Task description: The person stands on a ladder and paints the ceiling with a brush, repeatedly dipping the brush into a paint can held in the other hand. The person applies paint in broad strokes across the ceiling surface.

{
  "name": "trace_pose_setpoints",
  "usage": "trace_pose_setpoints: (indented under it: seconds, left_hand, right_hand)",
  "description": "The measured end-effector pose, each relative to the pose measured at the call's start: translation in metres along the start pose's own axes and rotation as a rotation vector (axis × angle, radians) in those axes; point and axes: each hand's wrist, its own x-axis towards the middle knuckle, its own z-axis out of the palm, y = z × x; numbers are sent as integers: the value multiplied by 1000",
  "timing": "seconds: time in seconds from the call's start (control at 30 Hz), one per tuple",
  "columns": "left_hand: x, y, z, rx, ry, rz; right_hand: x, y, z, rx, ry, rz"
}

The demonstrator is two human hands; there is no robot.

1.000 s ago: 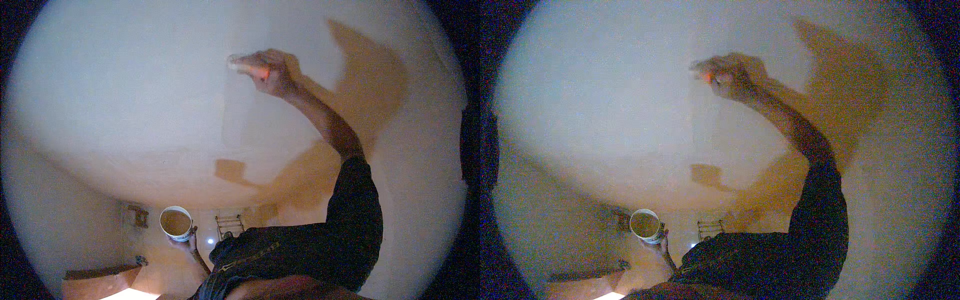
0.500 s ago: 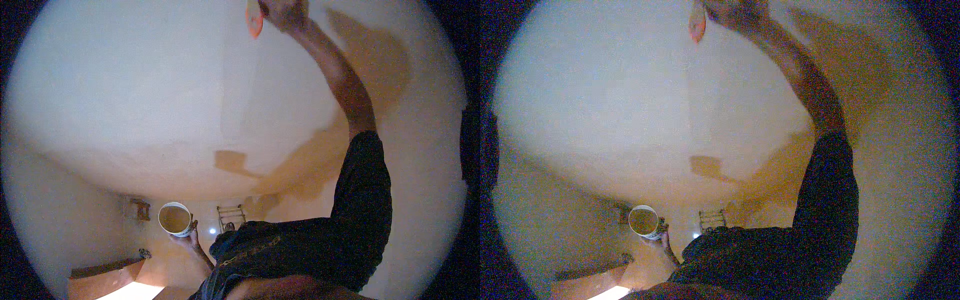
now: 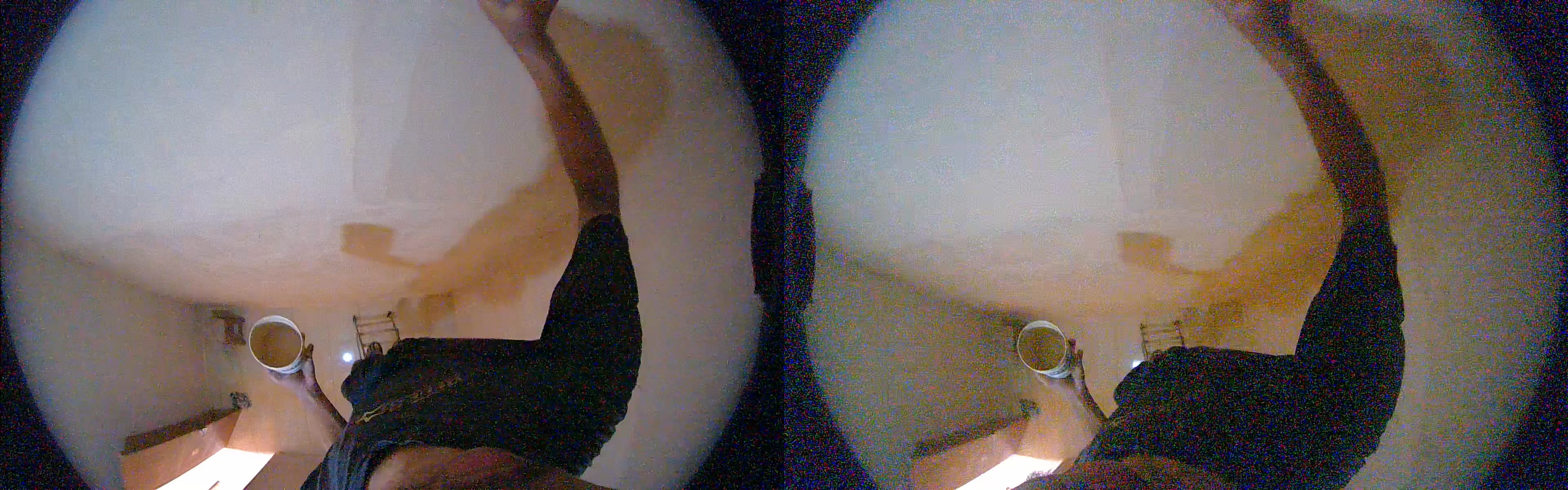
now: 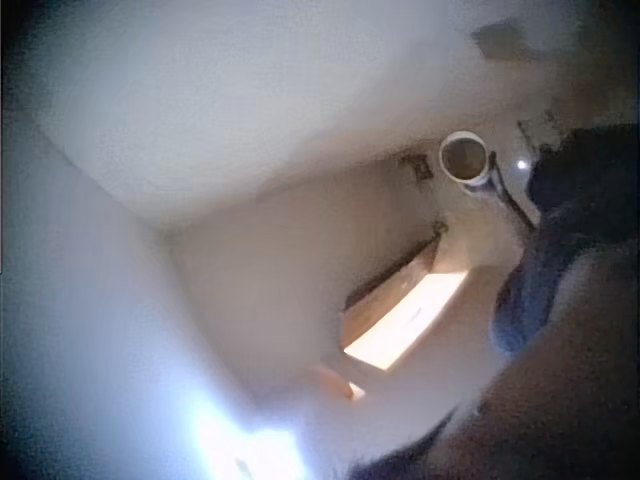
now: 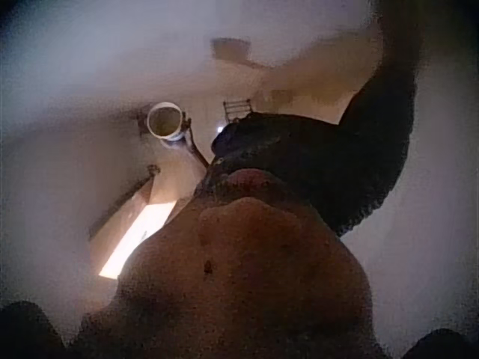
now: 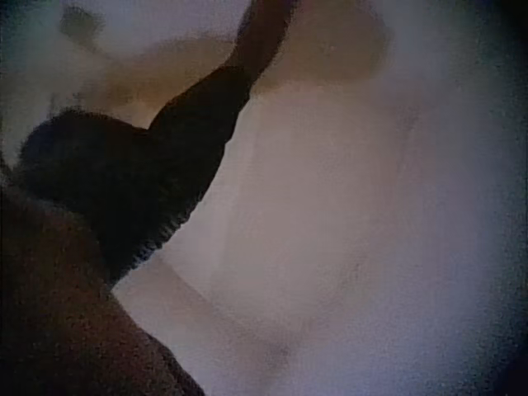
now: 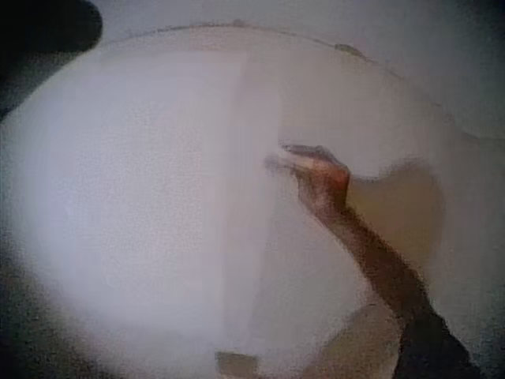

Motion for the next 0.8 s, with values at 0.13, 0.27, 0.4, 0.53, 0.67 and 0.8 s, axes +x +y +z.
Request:
trace_pose_setpoints:
  seconds: [0.13, 0.27, 0.4, 0.53, 0.67, 0.8]
  left_hand:
    - [-8, -6, -10, -120, -137, -85]
    - [-17, -16, -28, -118, 3, -77]
    - [-28, -14, -47, -130, -94, -110]
    - [-43, -5, -45, 17, -23, -81]
    - [-41, -9, -17, 7, 51, -74]
    - [-36, -20, 10, -120, 102, -99]
  right_hand:
    - [-2, -9, -19, -880, -184, -301]
    - [-128, -38, 55, -907, -363, -172]
    - [-301, -99, 156, -721, -453, 49]
    - [-411, -126, 207, -426, -543, 327]
    - [-388, -84, 185, -101, -376, 690]
    - [-305, -51, 128, -375, -283, 606]
